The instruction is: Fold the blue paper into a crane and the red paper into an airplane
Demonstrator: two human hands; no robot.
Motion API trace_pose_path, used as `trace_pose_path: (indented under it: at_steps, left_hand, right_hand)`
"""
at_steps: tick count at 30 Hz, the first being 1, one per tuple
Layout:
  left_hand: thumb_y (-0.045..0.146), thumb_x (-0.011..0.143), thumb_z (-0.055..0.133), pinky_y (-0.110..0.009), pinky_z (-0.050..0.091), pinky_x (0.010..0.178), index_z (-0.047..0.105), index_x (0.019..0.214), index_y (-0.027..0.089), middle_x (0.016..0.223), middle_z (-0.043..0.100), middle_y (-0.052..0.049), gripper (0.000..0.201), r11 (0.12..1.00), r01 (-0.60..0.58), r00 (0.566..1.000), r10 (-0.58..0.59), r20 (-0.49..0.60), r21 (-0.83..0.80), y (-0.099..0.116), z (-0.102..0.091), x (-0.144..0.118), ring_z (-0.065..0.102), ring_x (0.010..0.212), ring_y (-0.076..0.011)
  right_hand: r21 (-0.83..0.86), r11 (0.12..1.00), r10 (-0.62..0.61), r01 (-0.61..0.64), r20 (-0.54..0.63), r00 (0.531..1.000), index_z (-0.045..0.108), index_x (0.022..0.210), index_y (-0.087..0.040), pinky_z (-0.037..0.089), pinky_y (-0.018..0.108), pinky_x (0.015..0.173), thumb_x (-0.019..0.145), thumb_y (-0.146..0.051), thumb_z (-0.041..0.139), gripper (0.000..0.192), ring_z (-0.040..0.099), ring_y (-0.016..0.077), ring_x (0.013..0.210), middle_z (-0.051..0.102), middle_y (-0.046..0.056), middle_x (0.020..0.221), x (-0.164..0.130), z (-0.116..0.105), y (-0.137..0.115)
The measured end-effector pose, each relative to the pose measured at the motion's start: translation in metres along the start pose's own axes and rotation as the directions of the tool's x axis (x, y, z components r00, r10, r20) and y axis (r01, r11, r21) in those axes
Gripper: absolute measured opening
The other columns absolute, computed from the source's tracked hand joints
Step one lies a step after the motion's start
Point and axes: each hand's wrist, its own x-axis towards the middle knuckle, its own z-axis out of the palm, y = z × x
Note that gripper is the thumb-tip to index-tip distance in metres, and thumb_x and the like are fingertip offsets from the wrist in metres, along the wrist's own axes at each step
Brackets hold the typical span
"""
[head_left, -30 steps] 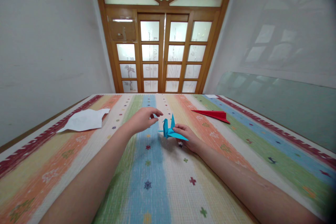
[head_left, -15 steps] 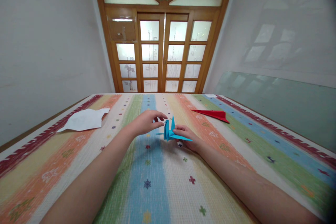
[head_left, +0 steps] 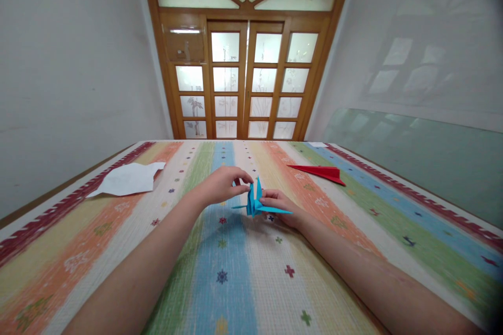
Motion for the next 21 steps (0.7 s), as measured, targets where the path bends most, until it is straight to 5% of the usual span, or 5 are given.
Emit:
trace_pose_path:
  at_steps: [21]
  left_hand:
    - [0.033,0.090,0.055,-0.025,0.044,0.065,0.071,0.084,0.017,0.076,0.068,-0.002,0.023,0.999,0.047,0.999,-0.047,0.024,0.000,0.001,0.011,0.002,0.059,0.071,-0.0141]
  right_hand:
    - [-0.079,0.996,0.047,-0.045,0.020,0.999,0.068,0.078,-0.017,0.045,0.026,0.060,0.070,-0.050,0.077,0.035,0.059,0.0149,0.061,0.066,0.001,0.070,0.000,0.001,-0.001]
